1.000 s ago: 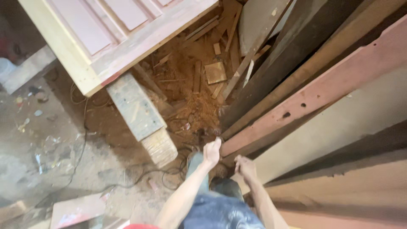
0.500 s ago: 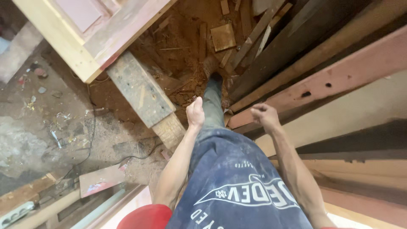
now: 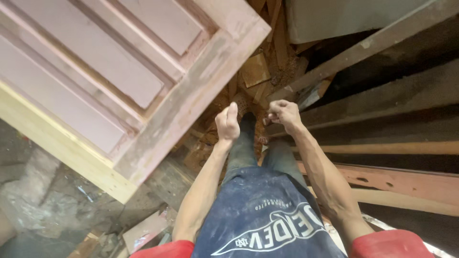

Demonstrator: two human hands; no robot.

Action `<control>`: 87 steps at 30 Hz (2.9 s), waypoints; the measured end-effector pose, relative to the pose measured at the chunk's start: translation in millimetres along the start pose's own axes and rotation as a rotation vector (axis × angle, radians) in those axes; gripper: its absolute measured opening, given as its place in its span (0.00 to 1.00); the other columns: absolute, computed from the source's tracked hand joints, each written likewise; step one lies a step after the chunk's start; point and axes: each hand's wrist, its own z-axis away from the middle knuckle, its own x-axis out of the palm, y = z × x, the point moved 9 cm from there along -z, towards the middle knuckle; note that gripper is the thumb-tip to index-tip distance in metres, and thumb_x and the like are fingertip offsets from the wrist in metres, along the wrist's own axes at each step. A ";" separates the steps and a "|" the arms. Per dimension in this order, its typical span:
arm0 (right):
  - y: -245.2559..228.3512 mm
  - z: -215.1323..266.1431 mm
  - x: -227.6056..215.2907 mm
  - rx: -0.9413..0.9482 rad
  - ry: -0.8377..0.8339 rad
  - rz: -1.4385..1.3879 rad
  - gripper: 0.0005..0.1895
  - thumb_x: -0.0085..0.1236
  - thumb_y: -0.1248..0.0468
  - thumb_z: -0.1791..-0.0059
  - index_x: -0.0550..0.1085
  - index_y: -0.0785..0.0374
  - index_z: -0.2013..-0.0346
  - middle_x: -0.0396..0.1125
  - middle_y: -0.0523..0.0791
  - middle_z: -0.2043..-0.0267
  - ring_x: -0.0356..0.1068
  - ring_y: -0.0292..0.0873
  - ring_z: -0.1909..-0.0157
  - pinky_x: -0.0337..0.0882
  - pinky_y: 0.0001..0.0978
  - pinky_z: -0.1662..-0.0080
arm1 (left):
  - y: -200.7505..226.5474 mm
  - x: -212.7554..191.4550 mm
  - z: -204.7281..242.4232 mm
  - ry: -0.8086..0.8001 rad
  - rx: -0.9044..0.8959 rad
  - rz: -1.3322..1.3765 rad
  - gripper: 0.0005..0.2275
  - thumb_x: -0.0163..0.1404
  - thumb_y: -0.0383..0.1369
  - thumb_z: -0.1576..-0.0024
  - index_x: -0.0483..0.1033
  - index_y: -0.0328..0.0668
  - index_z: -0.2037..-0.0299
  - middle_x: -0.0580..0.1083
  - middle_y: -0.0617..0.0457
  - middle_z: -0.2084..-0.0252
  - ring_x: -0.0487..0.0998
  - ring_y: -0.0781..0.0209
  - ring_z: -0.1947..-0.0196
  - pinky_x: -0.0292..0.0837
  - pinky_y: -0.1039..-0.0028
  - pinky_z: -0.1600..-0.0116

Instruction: The person applies a reddish filler to the joints and edges of a wooden door using a small putty knife and a flat board. The person repeatedly scoops filler from the board and spreads it into the grooves of the door frame.

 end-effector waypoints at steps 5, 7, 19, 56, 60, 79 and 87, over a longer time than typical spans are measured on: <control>-45.0 -32.0 -2.5 -0.046 0.167 -0.152 0.12 0.61 0.61 0.48 0.76 0.67 0.56 0.71 0.42 0.69 0.70 0.35 0.71 0.74 0.28 0.67 | 61.1 8.3 -76.5 0.030 0.035 0.032 0.24 0.42 0.47 0.33 0.63 0.34 0.76 0.60 0.45 0.81 0.61 0.59 0.78 0.59 0.62 0.71; -65.2 -36.7 -10.5 -0.128 0.193 -0.127 0.12 0.63 0.63 0.49 0.77 0.66 0.55 0.72 0.42 0.68 0.71 0.35 0.71 0.69 0.28 0.68 | 74.9 18.4 -92.1 0.020 0.033 0.018 0.23 0.42 0.47 0.33 0.64 0.35 0.75 0.61 0.45 0.81 0.61 0.59 0.78 0.59 0.62 0.71; -155.3 -70.3 -5.5 -0.099 0.169 -0.178 0.10 0.64 0.63 0.50 0.76 0.63 0.57 0.69 0.40 0.69 0.70 0.35 0.70 0.73 0.30 0.65 | 109.0 55.4 -166.6 -0.021 0.053 -0.041 0.17 0.51 0.45 0.37 0.71 0.38 0.71 0.70 0.50 0.79 0.71 0.61 0.78 0.68 0.67 0.69; -145.9 -456.8 -3.1 0.226 0.042 0.353 0.08 0.53 0.65 0.46 0.79 0.63 0.61 0.70 0.46 0.71 0.70 0.40 0.72 0.73 0.36 0.69 | 150.3 128.5 -322.8 0.316 0.207 -0.638 0.07 0.57 0.28 0.40 0.71 0.45 0.69 0.68 0.56 0.72 0.70 0.60 0.72 0.65 0.69 0.67; -200.7 -524.6 21.5 -0.300 -0.012 0.928 0.15 0.56 0.62 0.45 0.74 0.69 0.48 0.74 0.56 0.59 0.75 0.56 0.59 0.74 0.46 0.57 | 150.3 172.3 -322.5 0.108 0.317 -0.383 0.06 0.57 0.27 0.38 0.72 0.42 0.65 0.72 0.55 0.69 0.74 0.63 0.72 0.70 0.75 0.68; -174.8 -648.6 65.6 -0.571 -0.277 1.716 0.18 0.53 0.59 0.46 0.73 0.63 0.44 0.67 0.54 0.44 0.63 0.57 0.43 0.53 0.68 0.41 | 154.4 164.4 -340.5 0.011 0.260 -0.243 0.07 0.61 0.25 0.46 0.73 0.40 0.65 0.74 0.53 0.72 0.76 0.60 0.75 0.74 0.72 0.68; -253.9 -397.7 86.1 0.099 -0.347 0.410 0.09 0.49 0.66 0.45 0.75 0.68 0.55 0.64 0.42 0.72 0.57 0.36 0.73 0.58 0.28 0.70 | 152.7 156.4 -332.1 0.207 0.228 -0.300 0.05 0.59 0.28 0.44 0.75 0.43 0.65 0.77 0.51 0.68 0.80 0.57 0.70 0.78 0.71 0.65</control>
